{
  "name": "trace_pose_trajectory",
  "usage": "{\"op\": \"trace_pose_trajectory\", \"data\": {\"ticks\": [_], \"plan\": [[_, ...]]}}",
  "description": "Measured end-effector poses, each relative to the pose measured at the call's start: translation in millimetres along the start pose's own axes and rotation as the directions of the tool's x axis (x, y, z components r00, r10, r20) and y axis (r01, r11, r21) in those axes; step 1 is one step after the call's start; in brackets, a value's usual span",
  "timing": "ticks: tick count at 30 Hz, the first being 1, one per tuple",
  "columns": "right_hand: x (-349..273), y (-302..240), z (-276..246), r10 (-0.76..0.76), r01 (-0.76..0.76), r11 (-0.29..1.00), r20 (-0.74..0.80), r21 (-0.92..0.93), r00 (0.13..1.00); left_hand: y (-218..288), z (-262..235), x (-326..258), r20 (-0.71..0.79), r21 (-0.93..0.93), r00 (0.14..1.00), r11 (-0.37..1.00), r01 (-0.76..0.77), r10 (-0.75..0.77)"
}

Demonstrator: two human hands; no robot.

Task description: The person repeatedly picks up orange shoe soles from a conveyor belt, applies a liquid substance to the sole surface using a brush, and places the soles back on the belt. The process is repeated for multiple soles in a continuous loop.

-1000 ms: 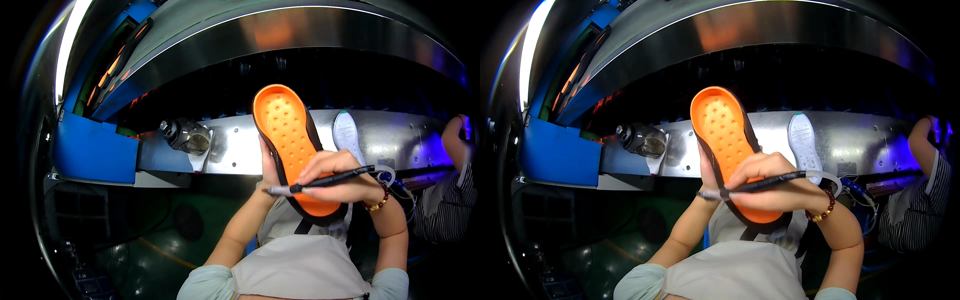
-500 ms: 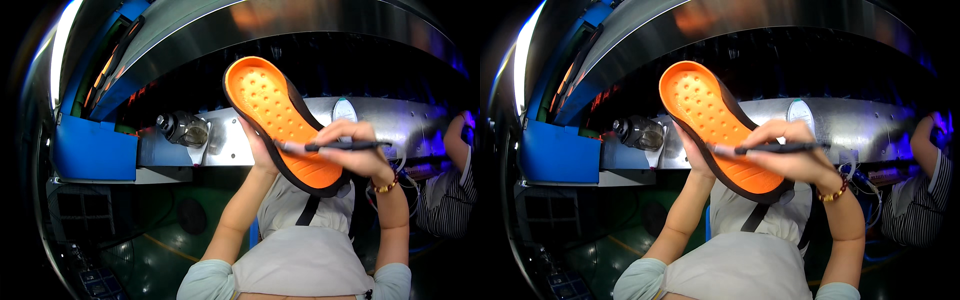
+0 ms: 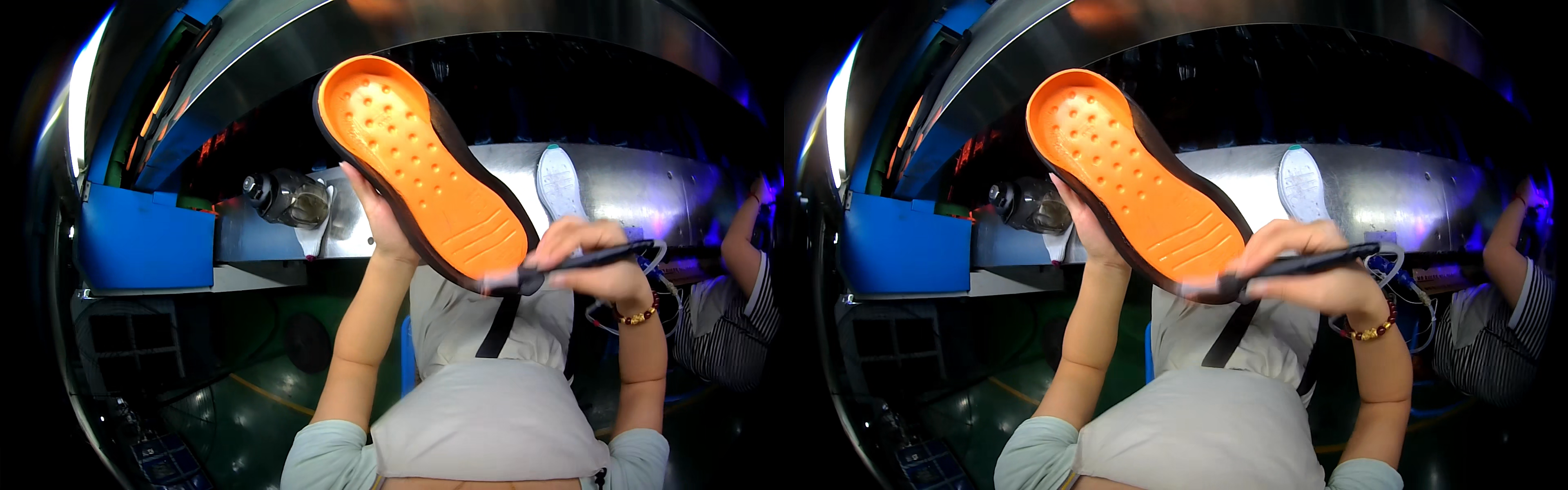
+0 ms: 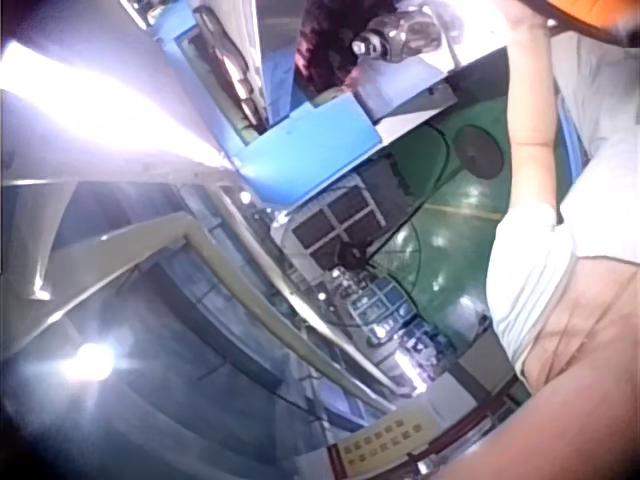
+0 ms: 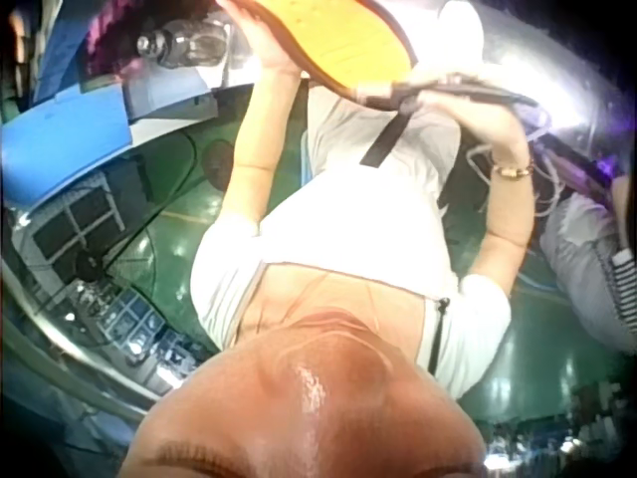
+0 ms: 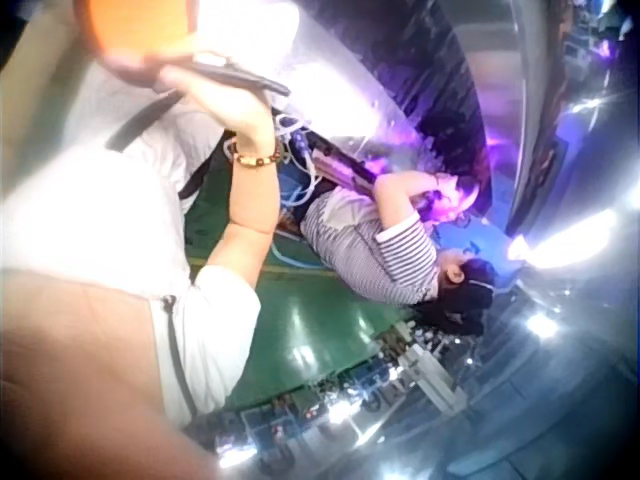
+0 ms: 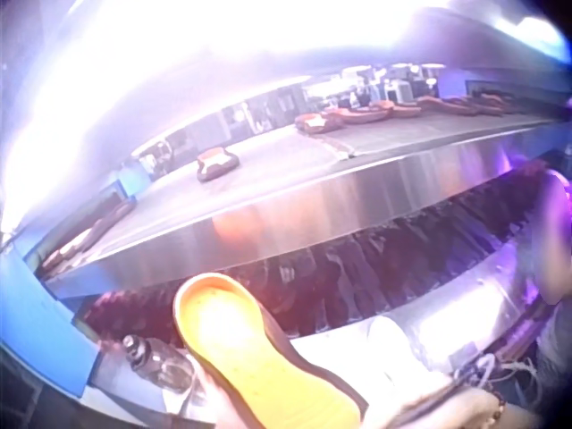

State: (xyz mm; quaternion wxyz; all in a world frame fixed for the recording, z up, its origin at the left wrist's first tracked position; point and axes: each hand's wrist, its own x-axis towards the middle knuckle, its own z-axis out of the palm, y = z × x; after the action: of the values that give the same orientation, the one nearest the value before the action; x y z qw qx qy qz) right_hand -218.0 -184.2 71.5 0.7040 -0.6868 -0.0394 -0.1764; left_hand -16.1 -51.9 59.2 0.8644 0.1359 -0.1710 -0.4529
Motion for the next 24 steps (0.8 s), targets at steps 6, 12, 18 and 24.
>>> {"op": "trace_pose_trajectory", "data": {"ticks": [6, 12, 18, 24], "plan": [[-2, -7, 1, -0.045, 0.147, 0.879, 0.229, -0.453, 0.972, 11, 4, 5, 0.048, 0.055, 0.999, 0.998, -0.008, 0.005], [2, 7, 0, 0.06, -0.019, 0.956, -0.13, 0.294, 0.99, 23, 22, 16, 0.106, 0.024, 0.992, 0.998, 0.066, -0.068], [12, -1, 42, 0.08, 0.029, 0.929, -0.276, 0.369, 0.958, -26, 38, -33, 0.21, 0.239, 0.975, 0.963, -0.123, 0.072], [10, -7, 40, -0.07, 0.101, 0.991, -0.291, 0.092, 0.954, -13, 24, -36, -0.124, 0.138, 0.987, 0.987, -0.083, 0.1]]}}
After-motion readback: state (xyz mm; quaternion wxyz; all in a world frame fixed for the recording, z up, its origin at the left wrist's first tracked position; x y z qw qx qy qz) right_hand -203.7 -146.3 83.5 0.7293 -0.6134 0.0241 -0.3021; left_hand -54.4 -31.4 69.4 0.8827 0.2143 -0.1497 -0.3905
